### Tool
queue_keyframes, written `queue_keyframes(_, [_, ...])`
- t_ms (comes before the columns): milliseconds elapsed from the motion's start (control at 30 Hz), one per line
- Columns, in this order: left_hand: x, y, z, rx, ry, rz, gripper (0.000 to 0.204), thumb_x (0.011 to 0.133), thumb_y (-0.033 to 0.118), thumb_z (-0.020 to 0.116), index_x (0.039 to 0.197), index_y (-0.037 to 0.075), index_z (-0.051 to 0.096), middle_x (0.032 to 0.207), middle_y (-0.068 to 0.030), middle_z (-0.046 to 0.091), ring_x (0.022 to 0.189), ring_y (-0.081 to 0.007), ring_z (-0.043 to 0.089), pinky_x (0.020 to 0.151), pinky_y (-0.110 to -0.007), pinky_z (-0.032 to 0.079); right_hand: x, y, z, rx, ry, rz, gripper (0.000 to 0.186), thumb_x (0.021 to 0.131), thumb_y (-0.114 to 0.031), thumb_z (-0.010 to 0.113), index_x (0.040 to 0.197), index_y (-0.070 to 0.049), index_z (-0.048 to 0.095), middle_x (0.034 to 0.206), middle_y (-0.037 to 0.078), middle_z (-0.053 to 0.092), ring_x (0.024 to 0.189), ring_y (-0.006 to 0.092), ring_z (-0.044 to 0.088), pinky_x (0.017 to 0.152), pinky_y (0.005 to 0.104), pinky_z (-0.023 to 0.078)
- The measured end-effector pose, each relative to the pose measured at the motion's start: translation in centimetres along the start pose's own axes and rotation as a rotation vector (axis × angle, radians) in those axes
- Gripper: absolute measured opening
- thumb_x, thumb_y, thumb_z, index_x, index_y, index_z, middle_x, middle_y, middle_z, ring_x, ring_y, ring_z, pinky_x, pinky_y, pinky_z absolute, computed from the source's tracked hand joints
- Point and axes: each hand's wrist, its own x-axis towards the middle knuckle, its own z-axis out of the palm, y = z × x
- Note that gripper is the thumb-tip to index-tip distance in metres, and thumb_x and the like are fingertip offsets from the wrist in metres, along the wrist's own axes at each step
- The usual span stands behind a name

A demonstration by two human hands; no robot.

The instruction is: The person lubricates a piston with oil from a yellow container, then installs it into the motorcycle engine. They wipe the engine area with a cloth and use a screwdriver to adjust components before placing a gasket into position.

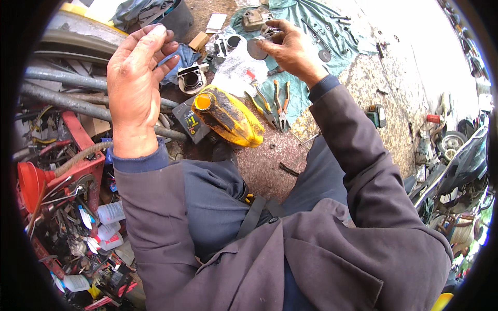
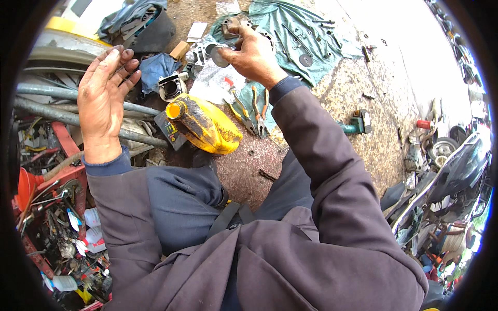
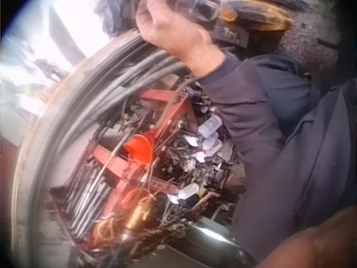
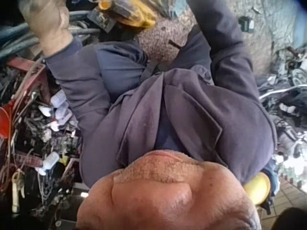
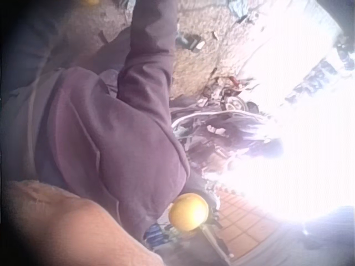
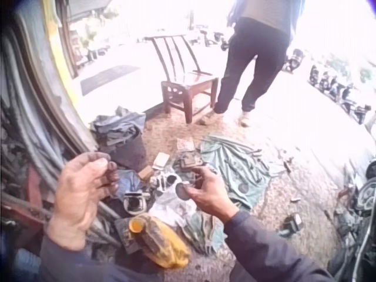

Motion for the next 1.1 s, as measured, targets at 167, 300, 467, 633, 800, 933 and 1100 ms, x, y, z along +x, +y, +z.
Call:
queue_keyframes(167, [-1.3, 1.1, -1.9, 0.029, 0.061, 0.085, 0.024, 0.092, 0.017, 0.066, 0.111, 0.002, 0.063, 0.102, -0.0089, 0.068, 0.09, -0.0162, 0.065, 0.081, -0.029, 0.052, 1.6, 4.1, 3.1, -0.104, -0.073, -0.075, 0.056, 0.081, -0.03, 0.077, 0.128, -0.007, 0.057, 0.085, 0.015, 0.067, 0.077, 0.0252, 0.067, 0.073, 0.0346, 0.054])
queue_keyframes(300, [-2.5, 1.6, -2.5, 0.023, 0.077, 0.09, 0.025, 0.093, 0.016, 0.065, 0.112, 0.0, 0.063, 0.105, -0.01, 0.068, 0.091, -0.0162, 0.065, 0.083, -0.03, 0.052, 3.7, 6.7, 4.1, -0.219, -0.083, -0.051, 0.056, 0.083, -0.026, 0.078, 0.13, -0.006, 0.055, 0.096, 0.017, 0.068, 0.085, 0.0244, 0.067, 0.077, 0.0351, 0.054])
queue_keyframes(467, [-4.1, 2.1, -3.9, 0.152, 0.051, 0.109, 0.034, 0.099, 0.017, 0.051, 0.125, -0.004, 0.054, 0.12, -0.017, 0.061, 0.108, -0.023, 0.061, 0.096, -0.038, 0.048, 9.3, 9.4, 8.9, -0.352, 0.016, -0.199, 0.058, 0.08, -0.027, 0.076, 0.129, -0.006, 0.054, 0.106, 0.023, 0.069, 0.098, 0.0382, 0.067, 0.087, 0.0428, 0.053])
queue_keyframes(633, [-5.5, 2.0, -5.7, 0.221, -0.023, 0.142, 0.044, 0.098, 0.024, 0.048, 0.131, -0.004, 0.047, 0.127, -0.0201, 0.056, 0.114, -0.0269, 0.057, 0.101, -0.043, 0.045, 12.2, 11.1, 14.3, -0.335, 0.014, -0.1, 0.058, 0.079, -0.027, 0.077, 0.129, -0.007, 0.054, 0.098, 0.02, 0.071, 0.096, 0.037, 0.068, 0.086, 0.0427, 0.053])
queue_keyframes(800, [-6.1, 1.8, -7.1, 0.235, -0.006, 0.105, 0.048, 0.097, 0.028, 0.051, 0.133, -0.004, 0.046, 0.131, -0.0223, 0.053, 0.115, -0.0286, 0.055, 0.101, -0.045, 0.043, 12.4, 12.2, 17.2, -0.45, 0.014, -0.09, 0.057, 0.078, -0.024, 0.076, 0.127, -0.006, 0.053, 0.104, 0.019, 0.069, 0.101, 0.0358, 0.065, 0.089, 0.0416, 0.051])
queue_keyframes(933, [-5.8, 1.5, -8.1, 0.207, -0.014, 0.087, 0.05, 0.097, 0.031, 0.052, 0.133, -0.004, 0.046, 0.132, -0.0226, 0.053, 0.116, -0.0286, 0.055, 0.101, -0.045, 0.043, 12.2, 13.9, 18.4, -0.477, 0.08, -0.199, 0.055, 0.079, -0.024, 0.073, 0.126, -0.007, 0.053, 0.093, 0.018, 0.069, 0.092, 0.0371, 0.066, 0.083, 0.0441, 0.052])
queue_keyframes(1100, [-5.4, 1.5, -8.6, 0.242, 0.007, 0.049, 0.055, 0.096, 0.035, 0.054, 0.133, -0.004, 0.045, 0.132, -0.0227, 0.052, 0.117, -0.0288, 0.054, 0.102, -0.046, 0.042, 12.4, 15.2, 19.2, -0.512, 0.032, -0.197, 0.059, 0.076, -0.024, 0.079, 0.126, -0.008, 0.053, 0.1, 0.019, 0.068, 0.097, 0.0364, 0.065, 0.086, 0.043, 0.051])
